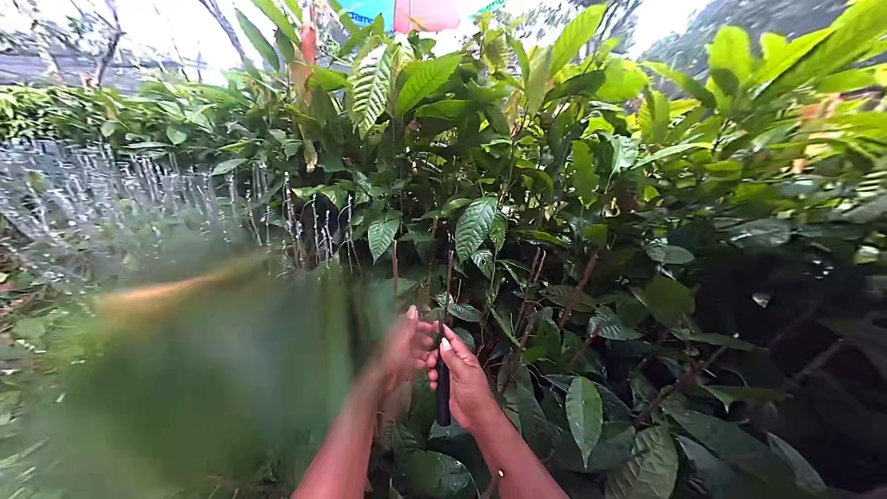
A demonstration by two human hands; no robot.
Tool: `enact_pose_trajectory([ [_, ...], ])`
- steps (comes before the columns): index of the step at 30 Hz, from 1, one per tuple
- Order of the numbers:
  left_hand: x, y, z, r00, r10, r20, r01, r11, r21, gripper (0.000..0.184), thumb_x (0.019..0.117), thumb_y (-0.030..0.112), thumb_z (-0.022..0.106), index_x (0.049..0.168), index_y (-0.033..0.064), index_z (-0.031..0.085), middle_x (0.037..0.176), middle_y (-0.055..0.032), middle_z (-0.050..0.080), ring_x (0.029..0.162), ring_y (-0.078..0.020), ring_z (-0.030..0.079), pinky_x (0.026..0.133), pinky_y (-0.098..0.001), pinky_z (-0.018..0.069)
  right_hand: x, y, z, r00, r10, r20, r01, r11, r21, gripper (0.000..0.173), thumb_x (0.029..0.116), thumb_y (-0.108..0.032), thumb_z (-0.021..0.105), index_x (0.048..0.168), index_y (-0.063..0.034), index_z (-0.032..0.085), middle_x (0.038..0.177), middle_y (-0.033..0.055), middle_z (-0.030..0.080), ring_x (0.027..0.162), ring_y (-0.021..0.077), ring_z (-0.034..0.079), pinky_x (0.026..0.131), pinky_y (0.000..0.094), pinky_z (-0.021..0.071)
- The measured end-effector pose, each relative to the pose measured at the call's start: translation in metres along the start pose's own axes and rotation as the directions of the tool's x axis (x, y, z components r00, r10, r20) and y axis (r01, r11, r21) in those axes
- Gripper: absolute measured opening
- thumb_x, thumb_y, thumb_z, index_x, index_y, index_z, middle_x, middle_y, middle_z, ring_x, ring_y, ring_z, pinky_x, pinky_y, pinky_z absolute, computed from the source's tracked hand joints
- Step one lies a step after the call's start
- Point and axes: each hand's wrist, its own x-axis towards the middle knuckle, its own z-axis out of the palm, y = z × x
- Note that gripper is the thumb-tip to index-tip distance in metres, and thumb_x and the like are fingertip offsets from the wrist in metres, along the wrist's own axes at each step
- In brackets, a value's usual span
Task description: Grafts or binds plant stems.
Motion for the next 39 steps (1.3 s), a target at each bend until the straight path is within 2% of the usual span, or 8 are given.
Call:
enact_pose_trajectory([
  [2,-0.01,0.0,0.001,0.985,0.049,-0.163,-0.047,0.999,0.016,0.051,0.1127,0.039,0.032,0.127,-0.0022,0.059,0.111,-0.0165,0.065,0.085,-0.0228,0.069,0.075,-0.0389,0.0597,-0.007,0.002,0.0,1.0,0.001,0.011,-0.001,1.0,0.008,0.046,0.1112,-0.019,0.036,0.156,-0.0074,0.037,0.084,0.006,0.061,0.064,0.0135,0.059,0.056,0.0265,0.052],
  [4,-0.004,0.007,-0.002,0.917,0.114,-0.382,-0.118,0.993,0.013,0.041,0.1125,0.03,0.038,0.128,-0.0035,0.055,0.111,-0.0165,0.06,0.085,-0.0207,0.066,0.073,-0.036,0.0576,-0.011,0.002,0.0,1.0,0.002,-0.001,-0.001,0.999,0.034,0.046,0.1117,-0.019,0.034,0.156,-0.0064,0.035,0.083,0.0062,0.06,0.064,0.0135,0.06,0.056,0.0265,0.0526],
  [6,0.014,0.015,-0.006,0.932,0.096,-0.35,-0.099,0.995,0.008,0.046,0.1131,0.033,0.034,0.148,0.0032,0.043,0.139,-0.0197,0.053,0.099,-0.0251,0.067,0.079,-0.0388,0.0572,-0.014,-0.001,0.0,1.0,0.004,-0.022,-0.003,0.999,0.052,0.046,0.1119,-0.019,0.034,0.156,-0.0064,0.035,0.083,0.0062,0.06,0.063,0.0131,0.059,0.056,0.026,0.0526],
  [8,0.042,0.012,-0.008,0.985,0.033,-0.172,-0.037,0.999,-0.02,0.056,0.1125,0.043,0.028,0.16,0.0136,0.029,0.155,-0.0171,0.044,0.111,-0.0304,0.067,0.086,-0.0447,0.0584,-0.015,-0.003,-0.003,0.999,0.008,-0.038,-0.005,0.997,0.073,0.045,0.1119,-0.019,0.034,0.155,-0.0068,0.038,0.083,0.0067,0.06,0.063,0.0134,0.059,0.056,0.0265,0.0525],
  [12,0.044,0.012,0.007,0.999,-0.046,-0.025,0.045,0.999,-0.021,0.064,0.111,0.052,0.023,0.135,0.0043,0.058,0.121,-0.015,0.066,0.097,-0.0263,0.069,0.082,-0.0426,0.0572,-0.015,-0.002,-0.005,0.998,0.002,-0.066,0.005,0.993,0.118,0.045,0.1121,-0.02,0.035,0.155,-0.0082,0.038,0.084,0.0078,0.061,0.062,0.0137,0.06,0.055,0.0266,0.0531],
  [17,-0.014,0.0,0.012,1.0,-0.012,0.006,0.013,0.993,-0.115,0.056,0.1125,0.042,0.031,0.112,-0.0036,0.065,0.101,-0.0144,0.069,0.083,-0.0236,0.071,0.076,-0.0401,0.0614,-0.017,0.008,-0.008,1.0,-0.015,0.026,0.015,1.0,0.003,0.045,0.1106,-0.019,0.038,0.154,-0.0059,0.039,0.087,0.0074,0.063,0.064,0.0129,0.06,0.056,0.0257,0.0519],
  [24,-0.037,-0.002,0.0,1.0,0.006,-0.025,-0.01,0.985,-0.172,0.042,0.1103,0.033,0.045,0.102,-0.0037,0.066,0.089,-0.0129,0.071,0.073,-0.0206,0.071,0.069,-0.0355,0.0619,-0.031,0.016,0.007,0.977,-0.056,0.206,0.073,0.995,-0.072,0.049,0.1077,-0.019,0.041,0.153,-0.002,0.036,0.086,0.006,0.065,0.066,0.011,0.06,0.058,0.0245,0.0519],
  [39,-0.033,-0.006,-0.008,0.999,0.006,0.042,0.001,0.985,-0.17,0.037,0.1091,0.028,0.05,0.097,-0.0027,0.067,0.087,-0.0115,0.072,0.072,-0.0204,0.072,0.07,-0.036,0.0633,-0.033,0.017,0.0,0.971,-0.065,0.228,0.093,0.989,-0.116,0.048,0.1085,-0.017,0.04,0.153,-0.0009,0.037,0.086,0.0048,0.062,0.064,0.0099,0.058,0.056,0.0235,0.0503],
])
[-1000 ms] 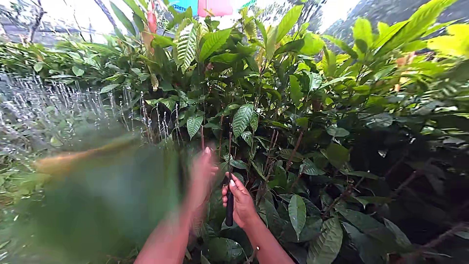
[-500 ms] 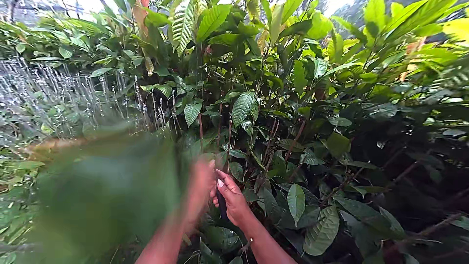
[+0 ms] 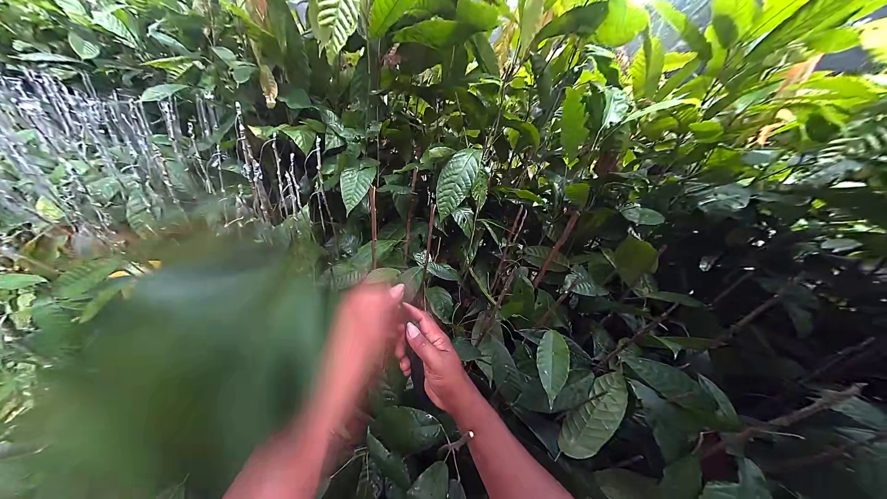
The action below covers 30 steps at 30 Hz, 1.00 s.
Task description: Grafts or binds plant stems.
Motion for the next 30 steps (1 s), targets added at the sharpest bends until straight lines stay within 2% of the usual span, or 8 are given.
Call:
enact_pose_trajectory([
  [5,0.006,-0.006,-0.004,1.0,-0.004,0.014,0.005,1.0,-0.023,0.033,0.1085,0.022,0.051,0.098,-0.0044,0.067,0.087,-0.0136,0.073,0.073,-0.0217,0.073,0.07,-0.0355,0.0639,0.0,0.005,-0.005,1.0,0.022,-0.006,-0.022,1.0,-0.017,0.049,0.1082,-0.014,0.041,0.156,-0.0029,0.037,0.09,0.0064,0.062,0.065,0.0101,0.056,0.056,0.0234,0.0488],
  [10,0.012,-0.008,0.0,0.999,-0.011,-0.039,0.011,1.0,-0.003,0.026,0.107,0.018,0.054,0.12,-0.0028,0.061,0.095,-0.0152,0.07,0.074,-0.0228,0.072,0.068,-0.036,0.0634,0.003,0.007,-0.008,0.998,0.064,-0.022,-0.065,0.998,-0.017,0.049,0.1088,-0.016,0.04,0.156,-0.0021,0.036,0.084,0.0043,0.06,0.064,0.0103,0.056,0.055,0.0233,0.0488],
  [15,0.011,-0.006,0.008,0.992,-0.03,-0.12,0.032,0.999,0.014,0.023,0.1061,0.017,0.056,0.116,-0.0041,0.061,0.093,-0.0141,0.07,0.071,-0.022,0.072,0.066,-0.0354,0.0633,0.007,0.012,-0.011,0.996,0.079,-0.04,-0.081,0.995,-0.05,0.051,0.1091,-0.015,0.041,0.158,-0.0043,0.035,0.082,0.0035,0.06,0.061,0.0091,0.055,0.053,0.0222,0.0475],
  [18,0.003,0.013,-0.004,0.974,0.078,-0.21,-0.048,0.988,0.147,0.04,0.1088,0.028,0.051,0.137,-0.0002,0.054,0.117,-0.0166,0.069,0.093,-0.0255,0.073,0.08,-0.0394,0.0624,0.01,0.002,0.0,0.995,-0.012,-0.098,0.009,1.0,-0.03,0.053,0.1094,-0.016,0.038,0.16,-0.0024,0.028,0.08,0.0047,0.059,0.062,0.0109,0.056,0.055,0.0238,0.0488],
  [20,0.01,0.021,-0.035,0.91,0.18,-0.372,-0.127,0.978,0.163,0.048,0.1095,0.035,0.045,0.145,0.0039,0.047,0.13,-0.0178,0.065,0.101,-0.0286,0.071,0.084,-0.0436,0.0592,0.012,-0.004,0.008,0.991,-0.086,-0.101,0.089,0.996,0.026,0.054,0.1087,-0.016,0.036,0.159,-0.0001,0.027,0.081,0.0047,0.059,0.065,0.0121,0.058,0.059,0.0254,0.0524],
  [23,0.039,0.0,-0.082,0.9,0.107,-0.423,-0.056,0.99,0.132,0.057,0.1109,0.046,0.033,0.157,0.0128,0.032,0.146,-0.0173,0.05,0.106,-0.0298,0.068,0.083,-0.0438,0.06,0.019,0.004,0.016,0.997,0.036,-0.07,-0.028,0.993,0.115,0.05,0.1089,-0.017,0.037,0.157,-0.0037,0.033,0.083,0.0044,0.059,0.067,0.0128,0.059,0.061,0.0274,0.0534],
  [27,0.038,-0.024,-0.076,0.961,0.005,-0.276,0.037,0.988,0.147,0.052,0.1131,0.039,0.03,0.13,0.0012,0.061,0.122,-0.0152,0.065,0.098,-0.0238,0.07,0.084,-0.0394,0.0593,0.043,0.029,0.025,0.974,0.228,-0.021,-0.218,0.952,0.213,0.046,0.1112,-0.018,0.036,0.156,-0.0095,0.036,0.087,0.0068,0.063,0.068,0.0158,0.063,0.06,0.0296,0.055],
  [30,0.024,-0.027,-0.075,0.974,-0.023,-0.226,0.055,0.989,0.134,0.05,0.1128,0.038,0.033,0.119,-0.0004,0.065,0.111,-0.0126,0.067,0.089,-0.0208,0.07,0.079,-0.0367,0.0597,0.057,0.047,0.031,0.959,0.281,-0.041,-0.266,0.939,0.216,0.046,0.112,-0.019,0.035,0.158,-0.0116,0.036,0.094,0.0101,0.067,0.071,0.0173,0.066,0.061,0.0305,0.0559],
])
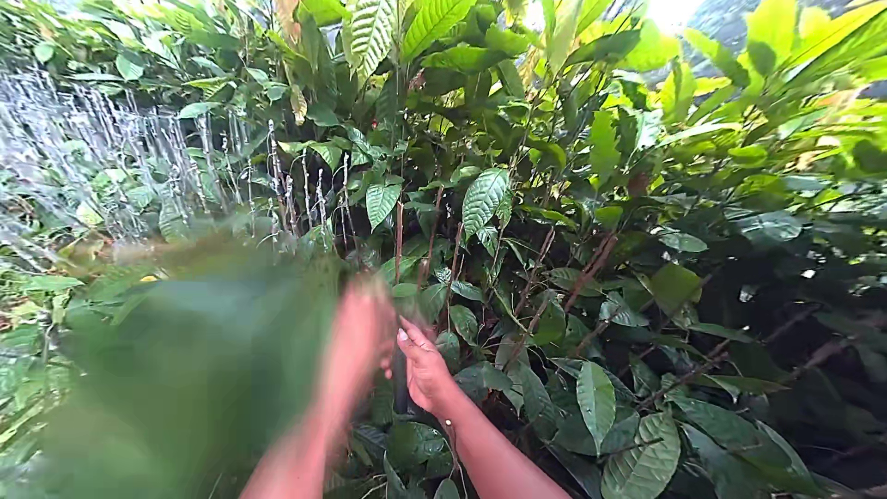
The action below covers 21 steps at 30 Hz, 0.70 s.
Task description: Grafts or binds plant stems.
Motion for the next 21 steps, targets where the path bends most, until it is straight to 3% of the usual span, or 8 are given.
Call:
enact_pose_trajectory([
  [8,-0.001,-0.009,-0.013,0.999,-0.002,0.048,0.009,0.99,-0.143,0.039,0.1109,0.032,0.044,0.11,-0.0011,0.064,0.098,-0.0108,0.068,0.078,-0.0181,0.07,0.071,-0.0331,0.0606,0.012,0.018,0.008,0.983,-0.117,0.143,0.134,0.984,-0.117,0.049,0.1086,-0.017,0.037,0.155,-0.001,0.035,0.092,0.0095,0.068,0.067,0.0127,0.061,0.058,0.0253,0.0517],
  [14,0.002,-0.014,-0.014,0.999,0.002,0.049,0.007,0.983,-0.186,0.038,0.1098,0.031,0.047,0.105,-0.0017,0.066,0.095,-0.0116,0.069,0.078,-0.02,0.07,0.073,-0.0356,0.0609,0.013,0.016,0.004,0.982,-0.075,0.172,0.102,0.983,-0.154,0.05,0.1087,-0.017,0.039,0.157,-0.0033,0.033,0.094,0.0109,0.066,0.066,0.0131,0.06,0.057,0.0258,0.0511],
  [21,0.006,-0.014,-0.01,0.999,-0.033,0.022,0.036,0.985,-0.17,0.035,0.1091,0.027,0.05,0.097,-0.0022,0.066,0.086,-0.0109,0.072,0.07,-0.0184,0.07,0.067,-0.0327,0.0609,0.015,0.02,-0.004,0.985,-0.053,0.165,0.081,0.982,-0.171,0.049,0.1089,-0.016,0.039,0.156,-0.0047,0.035,0.099,0.01,0.066,0.066,0.0111,0.059,0.056,0.0241,0.0501],
])
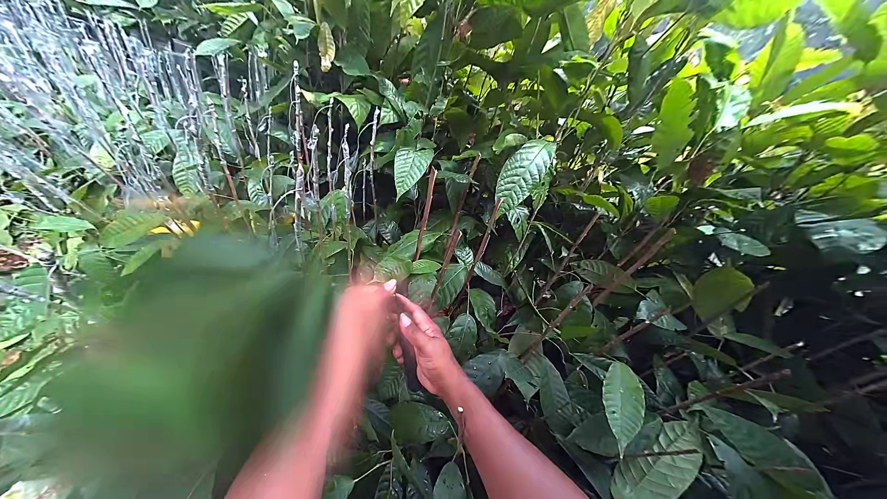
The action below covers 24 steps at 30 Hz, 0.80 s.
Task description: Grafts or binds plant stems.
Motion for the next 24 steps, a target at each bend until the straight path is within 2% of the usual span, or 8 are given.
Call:
enact_pose_trajectory([
  [5,-0.001,0.001,0.003,0.998,-0.024,-0.065,0.026,0.999,0.033,0.023,0.1074,0.019,0.054,0.101,-0.0014,0.063,0.085,-0.0104,0.07,0.066,-0.0175,0.069,0.063,-0.0311,0.0607,0.0,0.006,-0.002,0.999,0.038,-0.012,-0.038,0.999,-0.026,0.049,0.11,-0.015,0.038,0.158,-0.0058,0.035,0.103,0.0091,0.067,0.066,0.0096,0.058,0.056,0.0226,0.0485],
  [8,-0.001,0.001,0.008,0.993,-0.035,-0.111,0.039,0.999,0.033,0.02,0.1055,0.014,0.056,0.117,-0.0024,0.059,0.09,-0.0122,0.067,0.066,-0.0183,0.068,0.062,-0.0316,0.0608,0.001,0.013,-0.004,0.998,0.053,-0.038,-0.054,0.998,-0.024,0.05,0.1101,-0.015,0.038,0.159,-0.0056,0.033,0.096,0.0083,0.066,0.064,0.0096,0.057,0.055,0.0226,0.0487],
  [10,-0.001,0.0,0.007,0.99,-0.013,-0.141,0.019,0.999,0.038,0.038,0.106,0.022,0.058,0.136,0.0005,0.052,0.104,-0.0162,0.069,0.075,-0.0219,0.072,0.066,-0.0346,0.0623,-0.001,0.013,-0.004,0.998,0.022,-0.054,-0.023,1.0,-0.02,0.051,0.1101,-0.016,0.038,0.16,-0.0047,0.032,0.09,0.0084,0.065,0.063,0.011,0.058,0.055,0.0237,0.0492],
  [12,-0.005,0.002,-0.004,0.984,0.052,-0.17,-0.028,0.99,0.14,0.052,0.1075,0.035,0.052,0.149,0.0049,0.044,0.127,-0.0175,0.064,0.095,-0.0246,0.071,0.08,-0.0391,0.0599,-0.008,0.005,-0.002,0.997,-0.05,-0.058,0.051,0.999,0.012,0.053,0.1091,-0.016,0.036,0.16,-0.0017,0.028,0.084,0.0078,0.064,0.063,0.0123,0.059,0.056,0.0253,0.0512],
  [14,-0.02,0.004,-0.012,0.983,0.071,-0.172,-0.027,0.968,0.25,0.053,0.1098,0.046,0.04,0.142,0.0059,0.051,0.133,-0.0147,0.06,0.1,-0.0239,0.066,0.082,-0.0408,0.055,-0.025,-0.003,0.001,0.997,-0.059,-0.053,0.063,0.995,0.071,0.053,0.1082,-0.016,0.035,0.158,-0.0007,0.027,0.083,0.0069,0.063,0.065,0.0125,0.06,0.059,0.0258,0.053],
  [17,-0.053,-0.004,-0.01,0.998,-0.033,0.045,0.022,0.976,0.218,0.066,0.1098,0.051,0.017,0.134,0.0054,0.059,0.126,-0.0118,0.064,0.095,-0.0233,0.069,0.078,-0.0408,0.0592,-0.049,0.001,0.006,1.0,0.004,-0.026,0.0,0.99,0.138,0.05,0.1079,-0.018,0.037,0.155,-0.0014,0.034,0.085,0.0071,0.064,0.066,0.0126,0.061,0.06,0.026,0.054],
  [21,-0.065,-0.016,0.008,0.993,-0.072,0.093,0.069,0.997,0.041,0.057,0.1124,0.041,0.028,0.105,-0.0015,0.064,0.098,-0.0117,0.069,0.084,-0.0218,0.071,0.078,-0.0395,0.0622,-0.066,0.009,0.016,1.0,-0.005,-0.026,0.009,0.983,0.182,0.049,0.1072,-0.018,0.039,0.154,-0.0008,0.037,0.089,0.0091,0.066,0.067,0.0128,0.062,0.059,0.0258,0.0538],
  [24,-0.067,-0.018,0.013,0.993,-0.031,0.112,0.029,0.999,0.024,0.05,0.1118,0.038,0.037,0.101,-0.0009,0.067,0.09,-0.0096,0.07,0.078,-0.0185,0.07,0.075,-0.0355,0.0614,-0.072,0.008,0.023,0.999,-0.033,-0.013,0.035,0.982,0.184,0.051,0.1069,-0.018,0.04,0.155,-0.0006,0.034,0.09,0.0092,0.065,0.067,0.0128,0.061,0.059,0.0255,0.0535],
])
